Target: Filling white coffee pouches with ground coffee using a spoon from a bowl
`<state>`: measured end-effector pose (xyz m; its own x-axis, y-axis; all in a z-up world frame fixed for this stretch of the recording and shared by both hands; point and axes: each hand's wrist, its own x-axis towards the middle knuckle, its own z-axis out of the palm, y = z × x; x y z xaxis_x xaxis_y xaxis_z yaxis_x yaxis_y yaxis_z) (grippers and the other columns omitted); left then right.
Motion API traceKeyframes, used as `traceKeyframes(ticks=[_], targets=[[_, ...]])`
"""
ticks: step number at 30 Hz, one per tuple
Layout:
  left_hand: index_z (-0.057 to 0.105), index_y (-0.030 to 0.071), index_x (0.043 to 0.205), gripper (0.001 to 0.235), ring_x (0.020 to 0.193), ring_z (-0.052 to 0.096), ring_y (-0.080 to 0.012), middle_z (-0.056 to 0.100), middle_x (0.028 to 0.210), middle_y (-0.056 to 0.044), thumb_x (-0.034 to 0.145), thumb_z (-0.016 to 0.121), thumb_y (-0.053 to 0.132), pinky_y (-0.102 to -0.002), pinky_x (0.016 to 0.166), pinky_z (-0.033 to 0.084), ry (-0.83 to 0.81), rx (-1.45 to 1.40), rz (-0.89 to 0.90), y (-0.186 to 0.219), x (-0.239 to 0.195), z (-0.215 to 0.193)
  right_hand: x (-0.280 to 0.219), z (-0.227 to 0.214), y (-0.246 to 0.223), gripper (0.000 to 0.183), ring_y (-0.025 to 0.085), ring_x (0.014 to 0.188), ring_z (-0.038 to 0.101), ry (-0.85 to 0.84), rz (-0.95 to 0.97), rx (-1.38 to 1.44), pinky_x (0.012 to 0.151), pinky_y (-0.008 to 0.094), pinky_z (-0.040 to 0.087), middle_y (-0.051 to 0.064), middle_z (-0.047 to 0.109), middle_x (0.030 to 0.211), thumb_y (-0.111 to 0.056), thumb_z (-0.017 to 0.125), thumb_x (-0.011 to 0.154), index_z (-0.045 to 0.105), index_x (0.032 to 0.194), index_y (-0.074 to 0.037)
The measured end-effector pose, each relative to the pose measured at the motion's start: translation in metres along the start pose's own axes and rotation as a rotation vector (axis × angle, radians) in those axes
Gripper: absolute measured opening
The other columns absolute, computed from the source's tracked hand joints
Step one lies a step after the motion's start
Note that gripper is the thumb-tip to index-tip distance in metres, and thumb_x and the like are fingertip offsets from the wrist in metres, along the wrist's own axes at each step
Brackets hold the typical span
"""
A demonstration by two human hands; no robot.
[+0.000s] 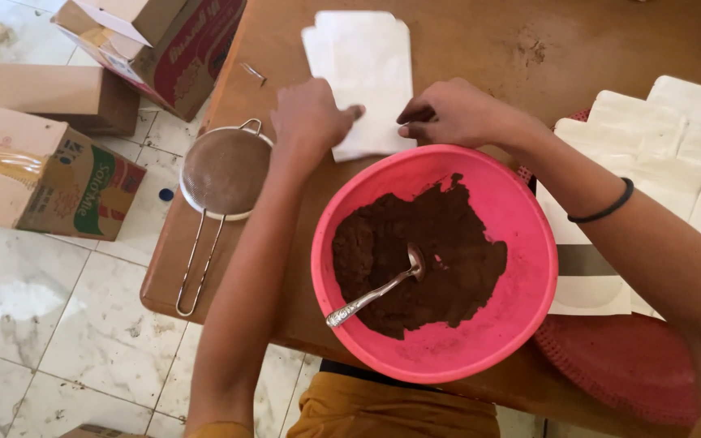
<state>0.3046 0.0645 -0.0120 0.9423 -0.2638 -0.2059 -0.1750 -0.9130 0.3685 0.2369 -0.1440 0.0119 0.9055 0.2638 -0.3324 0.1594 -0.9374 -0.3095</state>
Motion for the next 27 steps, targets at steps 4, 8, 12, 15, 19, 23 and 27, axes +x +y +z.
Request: traceKeyframes(ticks=[4,8,12,15,19,23,27], targets=[[0.068,0.009,0.103,0.053,0.119,0.051,-0.0407,0.06,0.122,-0.018,0.091,0.074,0.06,-0.054,0.091,0.046,-0.014,-0.08,0.009,0.0,-0.018,0.009,-0.009,-0.004,-0.013,0.045,0.026,0.109,0.069,0.161,0.314,0.33,0.094,0.04,0.053,0.011,0.074,0.123,-0.034,0.072,0.095,0.067,0.131,-0.007],[0.065,0.014,0.126,0.058,0.129,0.047,-0.0372,0.057,0.136,-0.015,0.087,0.075,0.056,-0.05,0.102,0.043,-0.009,-0.242,-0.022,-0.001,-0.01,0.019,-0.007,-0.009,-0.01,0.071,0.018,0.085,0.073,0.292,0.519,0.919,0.073,0.028,0.063,0.014,0.073,0.12,-0.02,0.073,0.092,0.04,0.151,0.002],[0.067,0.017,0.108,0.039,0.105,0.06,-0.0291,0.069,0.106,-0.006,0.079,0.082,0.039,-0.043,0.091,0.045,0.229,-0.402,0.145,-0.008,0.01,0.024,-0.004,-0.01,0.006,0.076,0.015,0.074,0.074,0.403,0.516,1.099,0.061,0.026,0.065,0.015,0.071,0.124,-0.017,0.076,0.087,0.04,0.15,0.005],[0.062,0.018,0.104,0.03,0.07,0.066,-0.0094,0.075,0.09,0.002,0.082,0.082,0.014,-0.029,0.067,0.058,0.267,-0.777,0.247,0.002,-0.006,-0.003,-0.018,-0.024,-0.004,0.072,0.02,0.092,0.076,0.493,0.451,1.151,0.077,0.028,0.068,0.015,0.075,0.117,-0.02,0.077,0.089,0.045,0.149,0.002],[0.061,0.015,0.11,0.032,0.072,0.068,-0.0136,0.074,0.088,-0.004,0.084,0.08,0.01,-0.031,0.065,0.056,0.505,-0.747,0.508,-0.001,-0.026,-0.032,-0.036,-0.032,-0.023,0.023,0.011,0.073,0.074,0.666,0.136,1.173,0.068,0.021,0.066,0.002,0.076,0.097,-0.02,0.073,0.095,0.066,0.115,-0.012],[0.051,0.006,0.127,0.047,0.105,0.069,-0.0371,0.072,0.118,-0.014,0.088,0.077,0.003,-0.045,0.087,0.05,0.615,-0.572,0.617,-0.009,-0.094,-0.073,-0.07,-0.032,-0.062,0.03,0.019,0.076,0.079,0.685,-0.115,1.017,0.072,0.026,0.073,0.012,0.077,0.104,-0.024,0.072,0.1,0.064,0.119,-0.001],[0.035,-0.002,0.146,0.082,0.135,0.047,-0.0471,0.052,0.144,-0.029,0.102,0.087,0.043,-0.052,0.113,0.038,0.675,-0.377,0.606,-0.022,-0.146,-0.089,-0.115,-0.024,-0.126,0.016,0.02,0.078,0.079,0.692,-0.286,0.833,0.076,0.028,0.073,0.014,0.076,0.094,-0.012,0.067,0.107,0.07,0.113,0.002]])
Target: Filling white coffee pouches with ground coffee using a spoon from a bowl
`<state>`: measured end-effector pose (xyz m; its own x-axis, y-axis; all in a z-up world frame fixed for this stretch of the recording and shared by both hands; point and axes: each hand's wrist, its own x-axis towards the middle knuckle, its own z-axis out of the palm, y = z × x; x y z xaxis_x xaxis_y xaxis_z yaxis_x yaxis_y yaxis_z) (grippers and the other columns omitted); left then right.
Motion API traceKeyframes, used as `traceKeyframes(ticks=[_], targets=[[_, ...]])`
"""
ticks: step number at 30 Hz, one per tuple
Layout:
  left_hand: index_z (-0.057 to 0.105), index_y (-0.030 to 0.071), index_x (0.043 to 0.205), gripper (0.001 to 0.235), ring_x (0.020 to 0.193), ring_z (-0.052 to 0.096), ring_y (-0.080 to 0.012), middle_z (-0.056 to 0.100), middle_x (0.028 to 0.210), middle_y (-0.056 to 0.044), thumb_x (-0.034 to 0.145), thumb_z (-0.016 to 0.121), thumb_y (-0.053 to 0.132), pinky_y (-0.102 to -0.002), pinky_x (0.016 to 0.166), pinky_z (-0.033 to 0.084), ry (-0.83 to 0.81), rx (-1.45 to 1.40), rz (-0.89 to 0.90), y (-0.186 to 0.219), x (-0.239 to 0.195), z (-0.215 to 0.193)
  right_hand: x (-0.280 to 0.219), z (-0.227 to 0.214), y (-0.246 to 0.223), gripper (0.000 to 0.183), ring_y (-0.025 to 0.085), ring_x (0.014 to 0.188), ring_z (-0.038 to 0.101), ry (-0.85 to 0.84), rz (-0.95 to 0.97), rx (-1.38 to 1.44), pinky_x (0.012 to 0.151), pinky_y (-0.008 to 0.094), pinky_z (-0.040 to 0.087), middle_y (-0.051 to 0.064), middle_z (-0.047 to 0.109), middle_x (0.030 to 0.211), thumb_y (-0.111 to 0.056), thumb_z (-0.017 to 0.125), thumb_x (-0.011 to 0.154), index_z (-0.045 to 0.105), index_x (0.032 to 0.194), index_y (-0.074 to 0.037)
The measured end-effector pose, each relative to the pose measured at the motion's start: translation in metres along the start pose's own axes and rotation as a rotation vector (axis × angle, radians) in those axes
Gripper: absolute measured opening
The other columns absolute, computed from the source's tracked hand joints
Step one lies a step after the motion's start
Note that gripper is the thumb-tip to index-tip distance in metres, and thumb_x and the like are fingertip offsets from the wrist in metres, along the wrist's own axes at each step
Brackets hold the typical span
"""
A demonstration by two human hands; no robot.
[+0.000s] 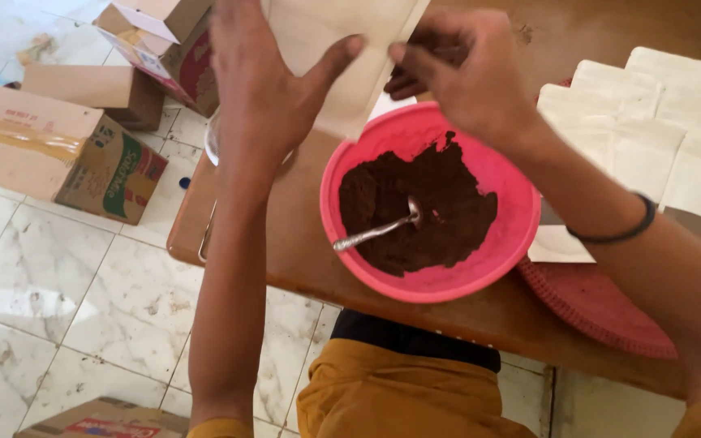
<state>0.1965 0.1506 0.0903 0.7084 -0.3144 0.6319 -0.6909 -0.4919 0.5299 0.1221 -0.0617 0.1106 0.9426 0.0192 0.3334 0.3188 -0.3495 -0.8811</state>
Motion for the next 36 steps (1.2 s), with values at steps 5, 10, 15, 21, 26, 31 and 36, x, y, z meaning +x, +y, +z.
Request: traceKeyframes(ticks=[5,10,15,21,26,31,36], targets=[[0.014,-0.002,0.159,0.154,0.163,0.02,-0.0437,0.023,0.169,-0.029,0.078,0.118,0.077,-0.052,0.14,0.023,0.05,0.214,-0.131,0.045,-0.036,-0.023,-0.059,0.033,-0.021,0.014,0.01,0.06,0.048,0.084,-0.32,-0.399,0.057,0.029,0.038,0.001,0.061,0.068,-0.003,0.069,0.1,0.071,0.087,-0.007],[-0.001,0.008,0.166,0.161,0.171,0.012,-0.0417,0.011,0.177,-0.02,0.077,0.111,0.082,-0.061,0.146,0.021,0.014,0.145,-0.092,0.068,-0.074,-0.031,-0.104,0.051,-0.005,0.027,0.026,0.055,0.052,0.097,-0.521,-0.507,0.053,0.042,0.037,0.013,0.061,0.068,-0.01,0.078,0.096,0.06,0.078,-0.001],[0.007,0.014,0.171,0.145,0.172,0.036,-0.0368,0.022,0.181,-0.007,0.084,0.112,0.061,-0.054,0.15,0.034,0.085,0.035,0.079,0.073,-0.103,-0.048,-0.115,0.023,-0.048,0.015,0.026,0.071,0.061,-0.068,-0.376,-0.463,0.066,0.038,0.047,0.013,0.069,0.087,-0.012,0.066,0.1,0.068,0.105,0.001],[0.024,0.017,0.165,0.119,0.143,0.045,-0.0306,0.04,0.163,-0.01,0.085,0.093,0.072,-0.05,0.124,0.045,0.088,-0.05,0.254,0.068,-0.122,-0.038,-0.133,0.003,-0.1,0.017,0.034,0.102,0.073,0.078,-0.432,-0.445,0.089,0.037,0.06,0.027,0.073,0.112,0.002,0.069,0.102,0.067,0.116,0.012],[0.04,0.009,0.143,0.034,0.141,0.054,-0.0339,0.054,0.142,-0.017,0.112,0.054,0.016,-0.057,0.134,0.032,0.219,-0.309,0.413,0.072,-0.131,-0.029,-0.15,0.004,-0.121,0.013,0.035,0.102,0.076,0.02,-0.505,-0.468,0.092,0.039,0.066,0.03,0.07,0.111,0.009,0.067,0.093,0.065,0.106,0.01],[0.048,0.011,0.138,0.035,0.134,0.057,-0.0334,0.055,0.139,-0.013,0.107,0.056,0.025,-0.06,0.128,0.033,0.173,-0.156,0.415,0.076,-0.147,-0.026,-0.163,0.011,-0.126,0.016,0.03,0.102,0.071,-0.059,-0.502,-0.597,0.088,0.035,0.063,0.027,0.063,0.116,-0.01,0.069,0.094,0.073,0.109,-0.006],[0.06,0.01,0.136,0.06,0.125,0.062,-0.0327,0.059,0.133,-0.012,0.102,0.051,0.057,-0.061,0.121,0.036,0.111,0.043,0.427,0.092,-0.147,-0.029,-0.156,0.02,-0.111,0.009,0.031,0.1,0.066,-0.104,-0.33,-0.551,0.088,0.039,0.061,0.028,0.058,0.13,-0.003,0.076,0.087,0.074,0.095,-0.001]])
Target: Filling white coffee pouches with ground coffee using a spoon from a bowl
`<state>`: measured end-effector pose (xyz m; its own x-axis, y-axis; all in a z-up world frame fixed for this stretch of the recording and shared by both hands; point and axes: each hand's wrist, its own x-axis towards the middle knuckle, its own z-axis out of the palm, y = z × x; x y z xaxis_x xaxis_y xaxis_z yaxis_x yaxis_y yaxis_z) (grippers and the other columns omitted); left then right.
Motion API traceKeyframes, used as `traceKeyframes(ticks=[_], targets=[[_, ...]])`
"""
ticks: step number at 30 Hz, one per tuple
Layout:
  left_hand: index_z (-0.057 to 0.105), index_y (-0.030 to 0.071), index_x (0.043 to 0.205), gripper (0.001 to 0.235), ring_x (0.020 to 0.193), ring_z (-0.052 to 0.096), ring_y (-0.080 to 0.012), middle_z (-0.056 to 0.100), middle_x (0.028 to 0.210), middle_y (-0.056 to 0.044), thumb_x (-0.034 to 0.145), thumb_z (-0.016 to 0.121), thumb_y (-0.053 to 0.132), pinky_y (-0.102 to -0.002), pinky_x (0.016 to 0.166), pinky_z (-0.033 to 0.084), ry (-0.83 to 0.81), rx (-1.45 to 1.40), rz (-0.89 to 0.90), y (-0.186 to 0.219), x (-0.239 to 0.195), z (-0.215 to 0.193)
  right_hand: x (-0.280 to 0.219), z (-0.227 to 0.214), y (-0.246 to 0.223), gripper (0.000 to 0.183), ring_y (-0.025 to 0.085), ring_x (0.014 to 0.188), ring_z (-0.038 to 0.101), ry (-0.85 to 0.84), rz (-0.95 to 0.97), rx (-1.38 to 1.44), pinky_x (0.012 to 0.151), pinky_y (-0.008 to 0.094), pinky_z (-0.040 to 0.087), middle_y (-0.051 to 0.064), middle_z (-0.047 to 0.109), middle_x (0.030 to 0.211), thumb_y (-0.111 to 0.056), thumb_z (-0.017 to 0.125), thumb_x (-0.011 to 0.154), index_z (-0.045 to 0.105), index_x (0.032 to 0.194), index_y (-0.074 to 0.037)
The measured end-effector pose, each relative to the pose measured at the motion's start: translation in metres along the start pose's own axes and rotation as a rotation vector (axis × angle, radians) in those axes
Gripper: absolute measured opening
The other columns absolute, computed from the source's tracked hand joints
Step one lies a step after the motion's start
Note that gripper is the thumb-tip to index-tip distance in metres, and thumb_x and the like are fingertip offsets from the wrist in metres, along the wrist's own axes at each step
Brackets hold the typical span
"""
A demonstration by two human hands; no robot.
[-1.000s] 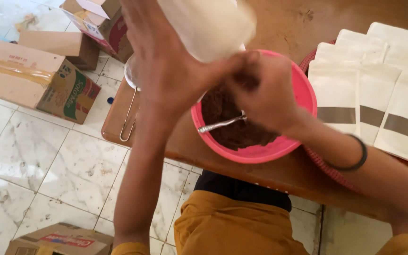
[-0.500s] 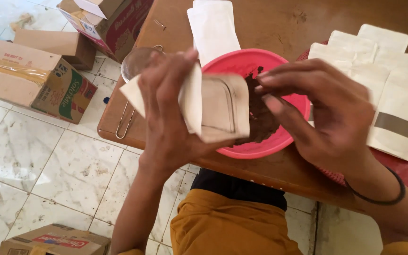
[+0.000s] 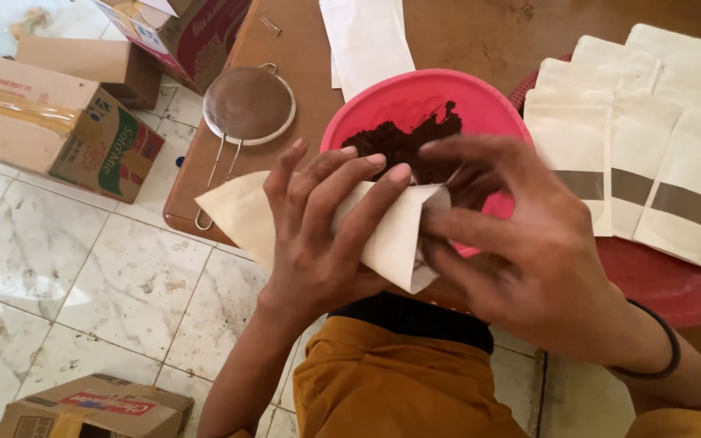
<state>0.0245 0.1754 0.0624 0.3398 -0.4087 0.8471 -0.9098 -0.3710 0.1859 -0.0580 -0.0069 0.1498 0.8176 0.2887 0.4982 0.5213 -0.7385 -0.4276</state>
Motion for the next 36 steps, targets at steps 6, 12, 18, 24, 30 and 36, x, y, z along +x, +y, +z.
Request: traceKeyframes(ticks=[6,12,18,24,30,36], targets=[[0.058,0.011,0.14,0.062,0.128,0.06,-0.0343,0.059,0.137,-0.013,0.102,0.053,0.059,-0.063,0.121,0.036,-0.056,0.05,-0.001,0.005,0.0,0.002,0.0,0.016,0.026,0.014,0.032,0.106,0.065,-0.08,0.032,0.023,0.094,0.043,0.054,0.024,0.06,0.128,-0.01,0.073,0.087,0.078,0.095,0.0],[0.039,0.017,0.154,0.107,0.159,0.028,-0.0471,0.033,0.166,-0.017,0.084,0.086,0.084,-0.076,0.132,0.01,-0.277,0.073,-0.174,0.003,-0.017,-0.005,-0.013,0.023,0.053,0.042,0.025,0.105,0.073,-0.052,0.199,0.19,0.084,0.035,0.056,0.016,0.074,0.123,-0.006,0.065,0.076,0.072,0.117,0.001],[0.051,0.0,0.146,0.059,0.14,0.056,-0.035,0.056,0.147,-0.02,0.103,0.068,0.037,-0.048,0.12,0.048,0.272,0.091,-0.718,-0.006,-0.032,-0.002,-0.023,0.019,0.062,0.033,0.024,0.11,0.071,0.086,0.31,0.203,0.091,0.035,0.058,0.014,0.074,0.118,0.0,0.071,0.084,0.071,0.116,0.005],[0.066,-0.002,0.125,0.032,0.113,0.071,-0.0257,0.071,0.122,-0.016,0.1,0.071,0.018,-0.036,0.097,0.065,0.414,-0.201,-0.803,0.001,-0.031,0.005,-0.028,0.023,0.064,0.038,0.027,0.111,0.07,0.131,0.275,0.191,0.093,0.037,0.057,0.016,0.073,0.119,0.002,0.069,0.083,0.068,0.121,0.007],[0.07,-0.002,0.109,0.036,0.1,0.072,-0.0184,0.074,0.105,-0.01,0.095,0.07,0.03,-0.028,0.085,0.062,0.319,-0.508,-1.078,-0.011,-0.036,-0.003,-0.035,0.015,0.067,0.038,0.025,0.104,0.068,0.128,0.293,0.247,0.089,0.035,0.056,0.015,0.07,0.113,0.001,0.068,0.082,0.067,0.119,0.008],[0.068,0.004,0.1,0.03,0.095,0.063,-0.0113,0.067,0.096,0.001,0.095,0.07,0.034,-0.024,0.089,0.053,0.205,-0.694,-1.11,-0.033,-0.048,-0.004,-0.043,0.011,0.076,0.031,0.015,0.084,0.054,0.1,0.399,0.363,0.065,0.026,0.043,0.007,0.059,0.098,0.006,0.073,0.075,0.067,0.105,0.007]])
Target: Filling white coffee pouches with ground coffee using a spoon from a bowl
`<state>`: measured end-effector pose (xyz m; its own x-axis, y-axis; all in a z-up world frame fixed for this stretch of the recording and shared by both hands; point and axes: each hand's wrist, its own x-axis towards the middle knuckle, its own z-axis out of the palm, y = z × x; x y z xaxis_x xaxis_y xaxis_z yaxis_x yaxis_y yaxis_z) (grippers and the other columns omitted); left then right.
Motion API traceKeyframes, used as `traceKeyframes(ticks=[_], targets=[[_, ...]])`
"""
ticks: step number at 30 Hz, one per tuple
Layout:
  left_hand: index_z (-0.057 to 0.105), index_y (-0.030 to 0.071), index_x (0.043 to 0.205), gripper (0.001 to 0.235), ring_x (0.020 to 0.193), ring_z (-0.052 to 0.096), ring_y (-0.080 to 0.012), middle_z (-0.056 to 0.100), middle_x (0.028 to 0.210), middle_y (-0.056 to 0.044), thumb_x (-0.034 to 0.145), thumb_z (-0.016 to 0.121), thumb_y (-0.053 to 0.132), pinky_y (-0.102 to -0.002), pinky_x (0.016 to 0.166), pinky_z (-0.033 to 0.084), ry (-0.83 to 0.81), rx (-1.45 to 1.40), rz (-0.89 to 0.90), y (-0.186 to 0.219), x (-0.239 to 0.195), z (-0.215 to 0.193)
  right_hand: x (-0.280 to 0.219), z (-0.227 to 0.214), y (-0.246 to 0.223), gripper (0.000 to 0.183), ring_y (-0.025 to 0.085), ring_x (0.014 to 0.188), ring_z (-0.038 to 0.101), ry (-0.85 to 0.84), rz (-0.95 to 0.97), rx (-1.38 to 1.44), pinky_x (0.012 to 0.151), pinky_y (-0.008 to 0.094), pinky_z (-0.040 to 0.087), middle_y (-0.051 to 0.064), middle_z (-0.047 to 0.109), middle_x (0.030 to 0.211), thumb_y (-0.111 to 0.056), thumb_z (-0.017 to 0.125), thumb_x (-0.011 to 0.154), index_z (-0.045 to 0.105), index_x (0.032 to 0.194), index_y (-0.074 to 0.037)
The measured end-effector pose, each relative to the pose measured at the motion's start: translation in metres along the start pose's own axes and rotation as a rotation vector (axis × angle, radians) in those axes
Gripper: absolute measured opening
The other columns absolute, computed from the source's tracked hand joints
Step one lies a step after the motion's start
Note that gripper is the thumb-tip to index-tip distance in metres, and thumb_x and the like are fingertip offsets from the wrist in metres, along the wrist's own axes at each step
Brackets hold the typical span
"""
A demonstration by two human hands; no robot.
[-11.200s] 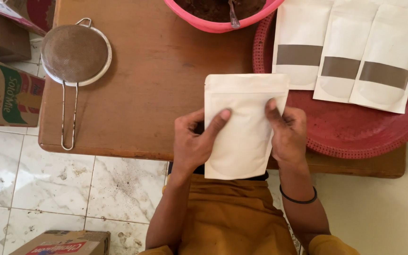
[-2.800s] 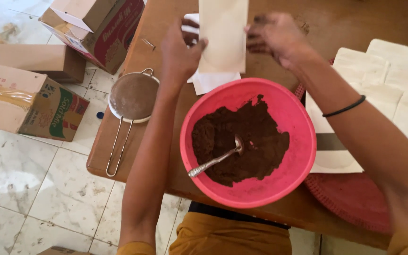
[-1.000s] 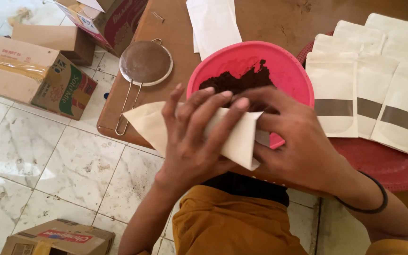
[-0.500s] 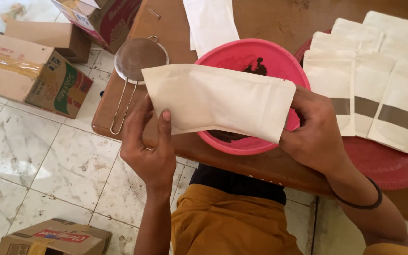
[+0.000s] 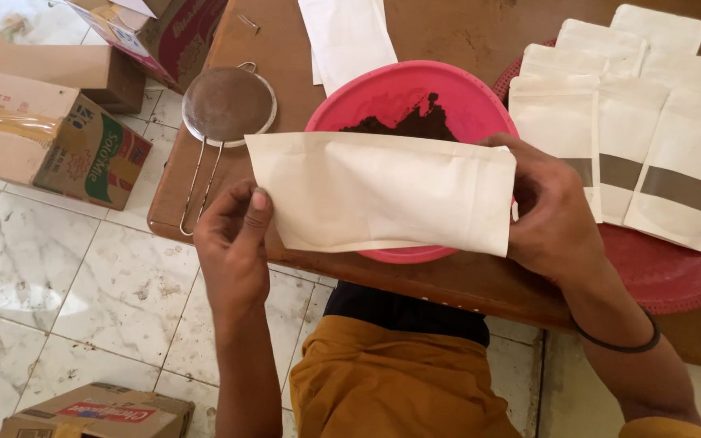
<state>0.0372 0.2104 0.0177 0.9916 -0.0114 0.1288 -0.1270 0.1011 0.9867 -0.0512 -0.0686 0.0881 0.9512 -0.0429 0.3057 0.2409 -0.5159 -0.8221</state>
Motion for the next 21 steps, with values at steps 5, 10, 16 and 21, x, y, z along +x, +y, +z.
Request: traceKeyframes(ticks=[5,10,16,21], targets=[[0.068,-0.001,0.102,0.018,0.094,0.065,-0.0138,0.069,0.097,-0.005,0.094,0.073,0.015,-0.024,0.09,0.058,-0.09,-0.416,-0.169,-0.022,0.009,-0.006,0.003,0.0,0.007,0.039,0.022,0.096,0.063,-0.017,0.016,0.035,0.077,0.029,0.053,0.014,0.064,0.11,0.004,0.074,0.075,0.067,0.113,0.01],[0.069,-0.002,0.105,0.019,0.099,0.066,-0.0152,0.071,0.102,-0.006,0.095,0.071,0.014,-0.025,0.093,0.058,-0.041,-0.371,-0.178,-0.021,0.007,-0.002,0.008,0.003,0.007,0.038,0.019,0.098,0.061,-0.036,0.047,0.091,0.082,0.028,0.051,0.009,0.061,0.106,0.002,0.074,0.076,0.067,0.113,0.007],[0.061,0.008,0.112,0.031,0.107,0.06,-0.0136,0.063,0.109,-0.001,0.101,0.061,0.036,-0.029,0.094,0.051,0.062,0.283,0.027,0.018,0.004,0.008,0.008,0.006,0.019,0.041,0.019,0.098,0.061,-0.084,0.01,0.075,0.084,0.028,0.053,0.008,0.057,0.107,-0.003,0.076,0.074,0.068,0.113,0.006],[0.058,0.006,0.123,0.044,0.112,0.064,-0.0158,0.064,0.119,-0.005,0.1,0.06,0.042,-0.031,0.095,0.056,0.085,0.283,0.107,0.033,-0.004,0.016,0.007,0.012,0.008,0.043,0.019,0.095,0.059,-0.084,-0.032,0.048,0.081,0.03,0.052,0.007,0.057,0.103,-0.006,0.077,0.075,0.064,0.115,0.004]])
